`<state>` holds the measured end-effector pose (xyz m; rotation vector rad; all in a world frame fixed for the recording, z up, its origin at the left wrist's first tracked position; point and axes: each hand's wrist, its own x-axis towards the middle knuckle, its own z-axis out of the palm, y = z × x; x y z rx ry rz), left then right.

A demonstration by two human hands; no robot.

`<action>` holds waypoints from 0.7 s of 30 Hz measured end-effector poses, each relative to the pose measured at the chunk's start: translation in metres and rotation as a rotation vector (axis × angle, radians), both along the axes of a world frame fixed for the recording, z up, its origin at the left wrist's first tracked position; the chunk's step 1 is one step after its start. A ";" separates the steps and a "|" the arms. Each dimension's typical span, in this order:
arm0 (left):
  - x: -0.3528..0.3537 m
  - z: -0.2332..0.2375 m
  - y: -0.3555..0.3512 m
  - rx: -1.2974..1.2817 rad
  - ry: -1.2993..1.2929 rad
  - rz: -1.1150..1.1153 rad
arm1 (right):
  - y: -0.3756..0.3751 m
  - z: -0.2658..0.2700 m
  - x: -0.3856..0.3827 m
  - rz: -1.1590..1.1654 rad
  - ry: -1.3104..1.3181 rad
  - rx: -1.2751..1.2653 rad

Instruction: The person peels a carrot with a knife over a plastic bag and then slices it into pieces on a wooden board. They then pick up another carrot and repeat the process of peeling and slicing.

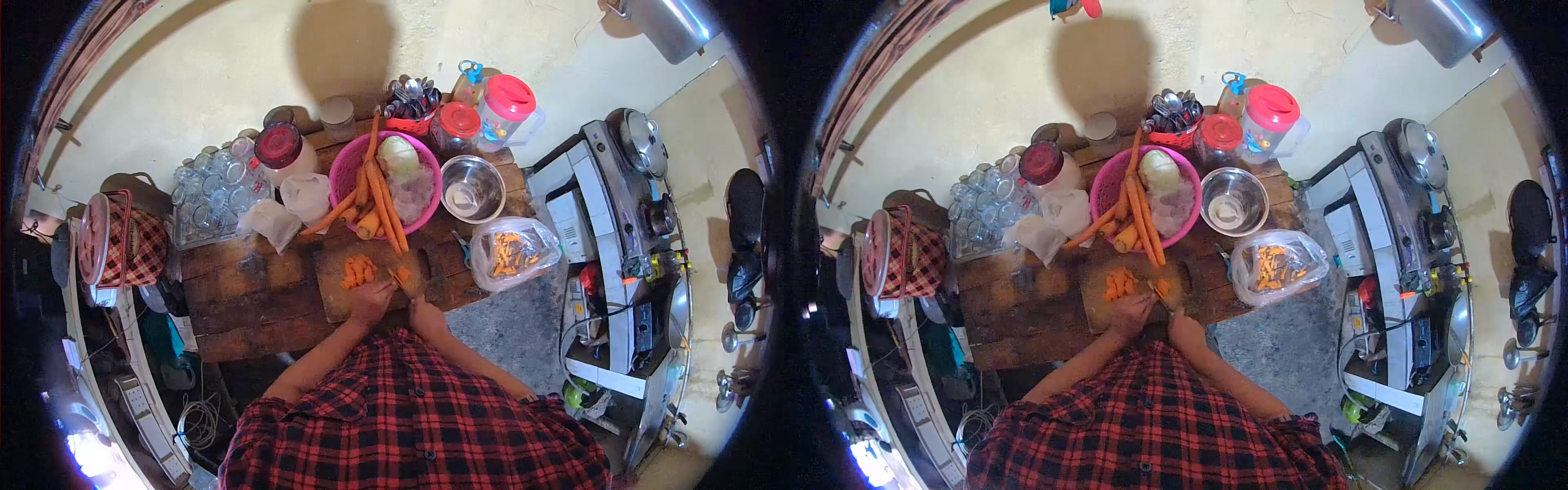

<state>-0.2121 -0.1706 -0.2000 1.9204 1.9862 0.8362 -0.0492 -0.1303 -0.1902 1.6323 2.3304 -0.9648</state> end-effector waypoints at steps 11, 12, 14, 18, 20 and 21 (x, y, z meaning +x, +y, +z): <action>0.001 0.000 0.003 0.199 0.010 -0.045 | -0.002 0.012 0.007 -0.035 0.212 -0.008; 0.001 0.000 0.002 0.198 0.024 -0.047 | -0.001 0.011 0.007 -0.022 0.201 -0.002; 0.000 0.001 0.003 0.203 0.017 -0.056 | -0.001 0.011 0.006 -0.010 0.191 0.005; 0.001 0.001 0.002 0.199 0.018 -0.048 | -0.001 0.003 0.007 0.019 0.209 0.050; 0.001 0.008 0.002 0.154 0.012 -0.048 | 0.001 -0.001 0.006 0.025 0.215 0.067; 0.002 0.009 0.001 0.111 0.006 -0.048 | 0.003 -0.002 0.005 0.037 0.203 0.065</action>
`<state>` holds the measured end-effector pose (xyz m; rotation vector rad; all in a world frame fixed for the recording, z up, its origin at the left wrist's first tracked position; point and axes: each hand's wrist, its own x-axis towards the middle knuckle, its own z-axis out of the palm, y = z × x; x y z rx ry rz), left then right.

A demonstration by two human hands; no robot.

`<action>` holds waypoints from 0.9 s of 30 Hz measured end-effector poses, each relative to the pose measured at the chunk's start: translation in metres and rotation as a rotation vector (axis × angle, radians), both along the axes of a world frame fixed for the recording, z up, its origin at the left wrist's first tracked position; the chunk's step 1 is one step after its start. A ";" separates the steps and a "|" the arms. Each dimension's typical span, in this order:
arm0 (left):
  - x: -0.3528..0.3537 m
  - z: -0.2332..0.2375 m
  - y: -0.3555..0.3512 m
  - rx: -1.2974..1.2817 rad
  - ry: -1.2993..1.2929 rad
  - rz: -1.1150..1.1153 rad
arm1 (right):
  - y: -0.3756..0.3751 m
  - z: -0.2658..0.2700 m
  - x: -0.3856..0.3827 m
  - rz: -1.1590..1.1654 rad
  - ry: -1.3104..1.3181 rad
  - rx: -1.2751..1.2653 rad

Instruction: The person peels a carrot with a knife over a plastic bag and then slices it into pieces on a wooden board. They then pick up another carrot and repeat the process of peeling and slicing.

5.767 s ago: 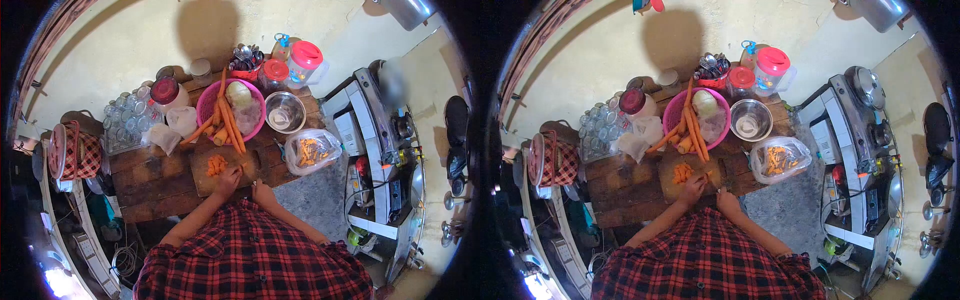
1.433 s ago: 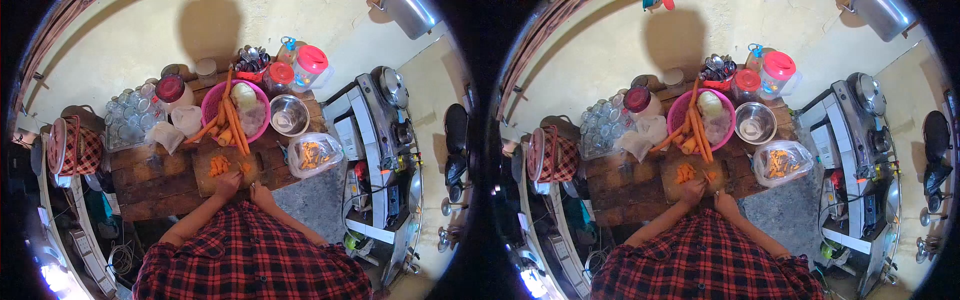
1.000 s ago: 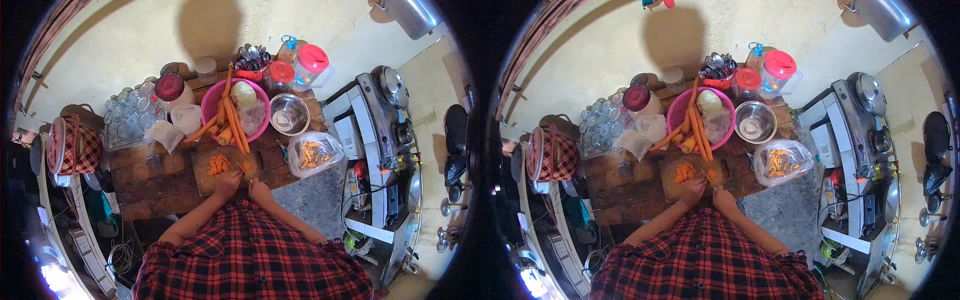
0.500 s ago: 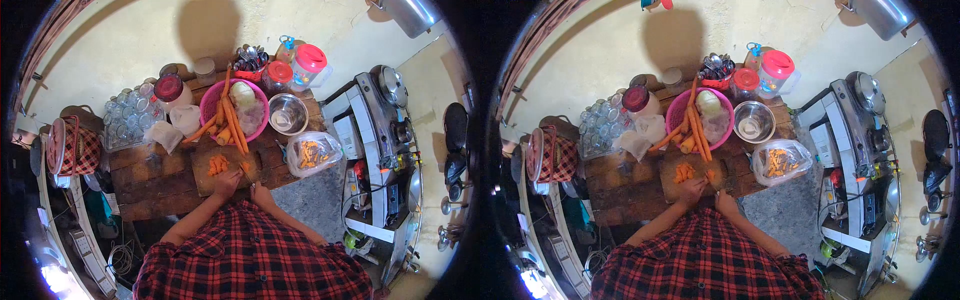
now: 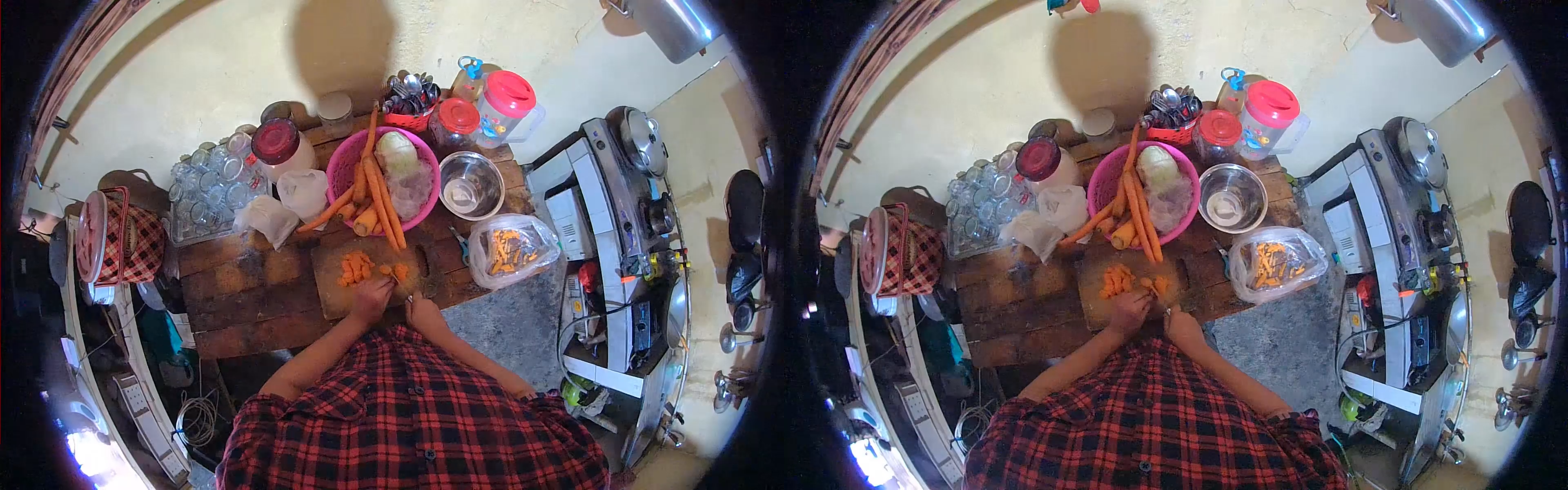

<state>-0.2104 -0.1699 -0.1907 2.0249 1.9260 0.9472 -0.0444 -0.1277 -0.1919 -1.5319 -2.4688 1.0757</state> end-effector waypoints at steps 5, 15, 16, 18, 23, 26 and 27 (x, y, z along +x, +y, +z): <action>0.001 -0.013 0.003 0.087 -0.012 0.012 | 0.006 0.006 -0.010 -0.010 -0.069 -0.056; 0.001 -0.008 0.000 0.114 0.057 0.024 | -0.001 0.005 0.000 -0.004 -0.133 -0.081; 0.001 -0.012 0.000 0.114 0.056 0.025 | -0.001 0.004 0.000 0.002 -0.147 -0.070; 0.002 -0.014 0.003 0.102 -0.055 0.045 | -0.003 0.003 0.001 -0.013 -0.129 -0.069; 0.002 -0.027 0.003 0.085 -0.037 0.016 | -0.003 -0.002 0.001 -0.012 -0.100 -0.044; 0.003 -0.019 0.003 0.107 -0.063 0.034 | -0.003 -0.001 0.000 0.005 -0.130 -0.021; 0.003 -0.018 0.002 0.085 -0.060 0.051 | -0.005 0.002 0.002 0.006 -0.140 0.023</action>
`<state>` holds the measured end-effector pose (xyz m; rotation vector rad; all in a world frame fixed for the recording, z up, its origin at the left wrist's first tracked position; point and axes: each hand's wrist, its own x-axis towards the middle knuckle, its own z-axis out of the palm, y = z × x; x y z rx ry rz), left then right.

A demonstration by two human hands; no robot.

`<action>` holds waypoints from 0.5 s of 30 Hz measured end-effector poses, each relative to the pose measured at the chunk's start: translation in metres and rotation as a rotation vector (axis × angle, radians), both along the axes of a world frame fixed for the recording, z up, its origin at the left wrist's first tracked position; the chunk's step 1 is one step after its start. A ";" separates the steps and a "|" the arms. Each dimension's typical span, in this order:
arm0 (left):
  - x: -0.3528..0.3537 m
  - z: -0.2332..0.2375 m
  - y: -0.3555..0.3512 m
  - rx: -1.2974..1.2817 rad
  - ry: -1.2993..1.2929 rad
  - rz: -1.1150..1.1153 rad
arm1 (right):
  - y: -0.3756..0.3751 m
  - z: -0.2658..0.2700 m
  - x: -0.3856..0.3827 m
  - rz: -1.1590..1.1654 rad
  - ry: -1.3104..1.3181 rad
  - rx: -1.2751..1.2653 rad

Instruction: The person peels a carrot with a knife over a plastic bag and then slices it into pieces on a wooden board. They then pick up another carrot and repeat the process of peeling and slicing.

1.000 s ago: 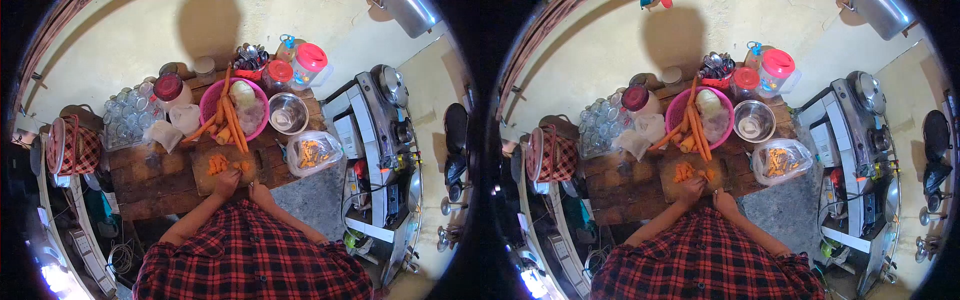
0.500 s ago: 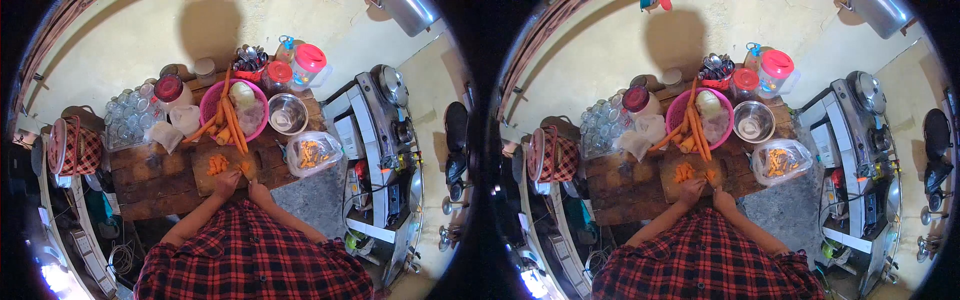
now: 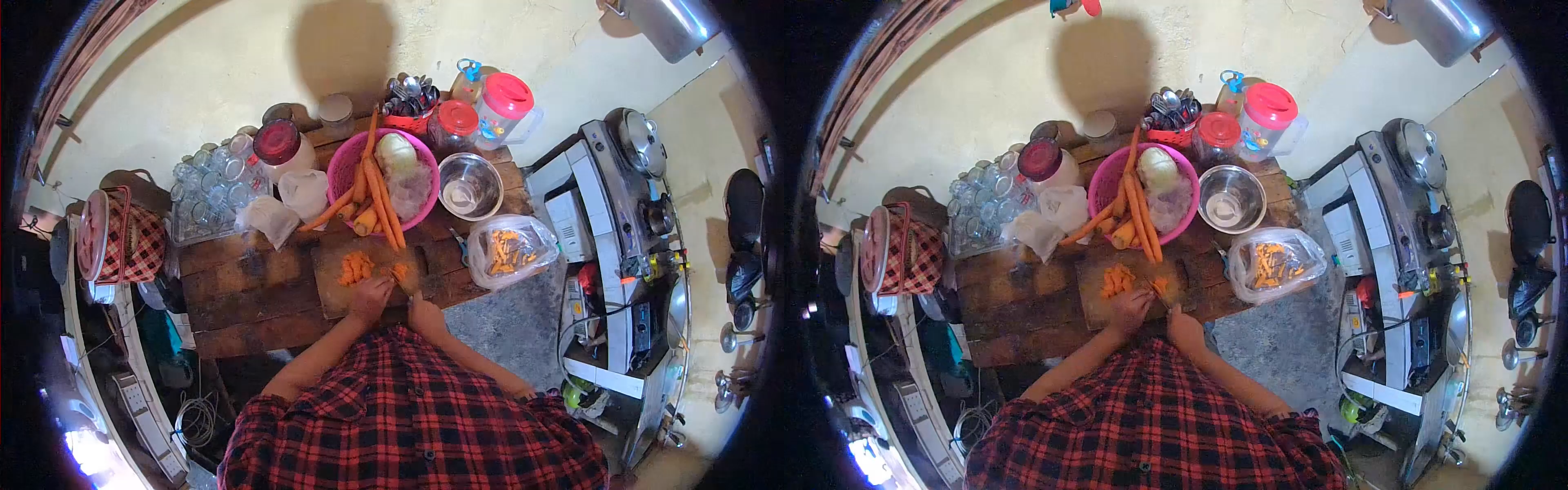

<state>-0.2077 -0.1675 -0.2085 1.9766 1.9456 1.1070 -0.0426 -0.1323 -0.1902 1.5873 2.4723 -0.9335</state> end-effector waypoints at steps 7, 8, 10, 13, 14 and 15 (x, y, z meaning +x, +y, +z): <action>-0.001 0.005 -0.001 -0.021 0.003 -0.014 | 0.004 -0.005 -0.004 0.059 -0.121 -0.055; -0.001 0.004 0.000 0.007 0.026 -0.009 | 0.004 -0.006 -0.003 0.059 -0.121 -0.054; -0.001 0.008 0.002 0.038 0.053 0.000 | 0.002 -0.013 0.004 0.026 0.066 -0.053; 0.002 0.011 0.003 -0.005 0.056 0.015 | -0.003 -0.012 0.016 0.007 0.058 -0.074; 0.001 0.010 0.003 -0.013 0.047 -0.001 | -0.003 -0.012 0.016 0.005 0.055 -0.074; 0.001 0.011 0.002 -0.021 0.040 -0.017 | -0.003 -0.013 0.014 -0.009 0.023 -0.067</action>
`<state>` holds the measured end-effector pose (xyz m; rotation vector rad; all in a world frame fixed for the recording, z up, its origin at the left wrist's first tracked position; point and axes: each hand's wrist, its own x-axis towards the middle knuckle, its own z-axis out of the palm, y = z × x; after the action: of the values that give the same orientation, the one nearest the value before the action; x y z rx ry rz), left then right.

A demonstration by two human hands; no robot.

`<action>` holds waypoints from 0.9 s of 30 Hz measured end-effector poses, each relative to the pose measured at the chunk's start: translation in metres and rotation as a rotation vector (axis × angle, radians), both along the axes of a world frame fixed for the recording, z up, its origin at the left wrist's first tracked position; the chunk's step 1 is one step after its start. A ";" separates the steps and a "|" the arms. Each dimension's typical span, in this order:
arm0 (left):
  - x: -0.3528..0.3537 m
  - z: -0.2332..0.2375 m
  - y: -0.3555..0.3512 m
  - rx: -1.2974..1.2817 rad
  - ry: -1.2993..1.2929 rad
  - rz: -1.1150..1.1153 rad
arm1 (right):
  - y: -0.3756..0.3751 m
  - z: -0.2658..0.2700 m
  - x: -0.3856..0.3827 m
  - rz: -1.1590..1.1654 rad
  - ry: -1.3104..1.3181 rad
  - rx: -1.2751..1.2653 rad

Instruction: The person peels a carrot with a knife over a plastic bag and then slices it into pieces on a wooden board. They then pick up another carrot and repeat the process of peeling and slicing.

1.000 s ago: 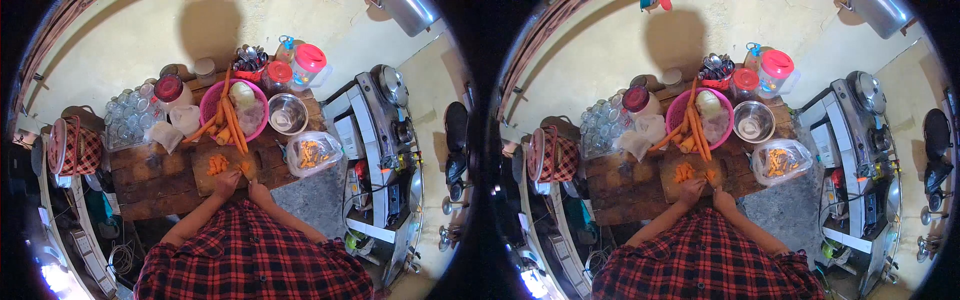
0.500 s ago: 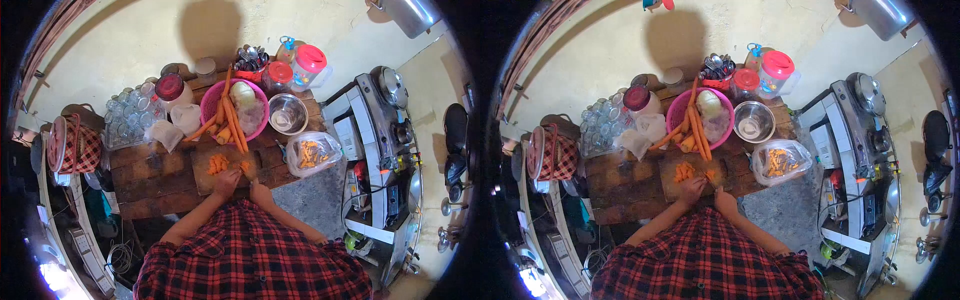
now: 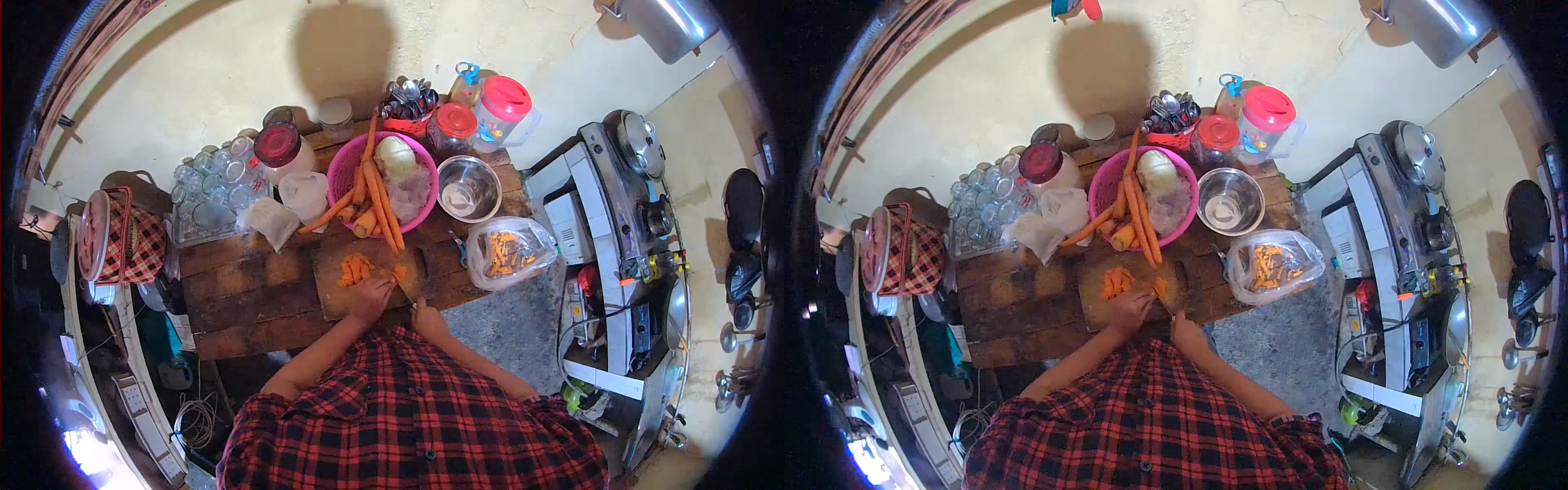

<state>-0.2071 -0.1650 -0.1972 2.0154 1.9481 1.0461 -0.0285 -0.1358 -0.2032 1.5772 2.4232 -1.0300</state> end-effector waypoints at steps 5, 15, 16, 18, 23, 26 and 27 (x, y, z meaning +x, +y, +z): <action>-0.003 0.004 0.000 0.015 -0.002 -0.004 | 0.003 -0.006 -0.007 0.029 -0.030 0.004; 0.000 0.005 -0.002 0.009 0.058 0.011 | 0.007 0.015 -0.017 -0.031 0.160 0.024; 0.000 0.006 -0.001 0.008 0.057 0.009 | 0.008 0.015 -0.013 -0.029 0.218 0.048; -0.001 0.007 0.000 -0.006 0.011 -0.005 | 0.006 0.018 -0.006 -0.071 0.205 0.053; 0.001 0.007 0.000 0.019 0.010 0.009 | 0.003 0.023 0.012 -0.162 0.132 0.092; 0.002 0.005 -0.001 0.021 0.022 0.010 | 0.002 0.019 0.016 -0.137 0.149 0.032; 0.002 0.003 -0.001 0.003 0.026 0.019 | 0.002 0.014 0.011 -0.139 0.123 0.000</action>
<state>-0.2054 -0.1658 -0.1941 2.0268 1.9831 1.0325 -0.0178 -0.1341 -0.1893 1.7541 2.4184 -1.1827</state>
